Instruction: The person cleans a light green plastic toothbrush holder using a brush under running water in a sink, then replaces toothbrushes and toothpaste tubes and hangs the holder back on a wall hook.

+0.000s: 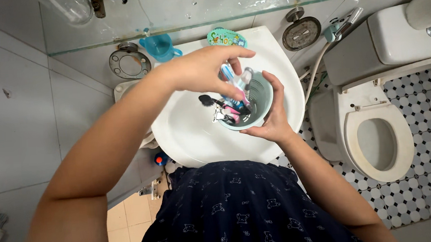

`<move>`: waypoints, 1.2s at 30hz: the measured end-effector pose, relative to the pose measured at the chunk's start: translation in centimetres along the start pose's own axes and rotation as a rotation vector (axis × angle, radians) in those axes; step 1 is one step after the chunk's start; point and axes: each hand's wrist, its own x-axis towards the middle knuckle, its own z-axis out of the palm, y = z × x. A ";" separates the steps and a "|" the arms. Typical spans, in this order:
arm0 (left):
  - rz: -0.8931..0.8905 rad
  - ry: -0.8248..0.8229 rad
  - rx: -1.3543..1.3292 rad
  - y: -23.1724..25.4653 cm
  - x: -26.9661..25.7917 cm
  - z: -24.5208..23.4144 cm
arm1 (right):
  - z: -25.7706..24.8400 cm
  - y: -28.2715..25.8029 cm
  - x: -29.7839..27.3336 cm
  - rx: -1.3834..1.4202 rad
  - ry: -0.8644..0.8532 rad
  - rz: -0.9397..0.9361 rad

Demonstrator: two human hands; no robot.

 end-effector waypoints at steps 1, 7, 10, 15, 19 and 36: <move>0.009 -0.030 -0.025 0.1 -0.2 -0.6 | 0.1 0.1 0.0 0.005 0.007 -0.003; 0.012 0.031 -0.230 -0.4 -1.5 -3.9 | 0.0 0.7 -0.2 0.177 0.054 0.044; -0.010 0.473 -0.009 -2.6 -1.7 -6.4 | -0.2 0.8 0.0 0.223 0.075 0.035; -0.029 0.689 0.793 -6.6 -0.8 -10.4 | -0.5 0.9 0.2 0.236 0.081 0.068; -0.084 0.631 1.052 -6.8 -0.2 -10.3 | -0.3 1.0 0.2 0.208 0.085 0.055; 0.009 0.497 1.058 -7.9 1.2 -11.1 | -0.7 1.6 -0.1 0.238 0.103 0.079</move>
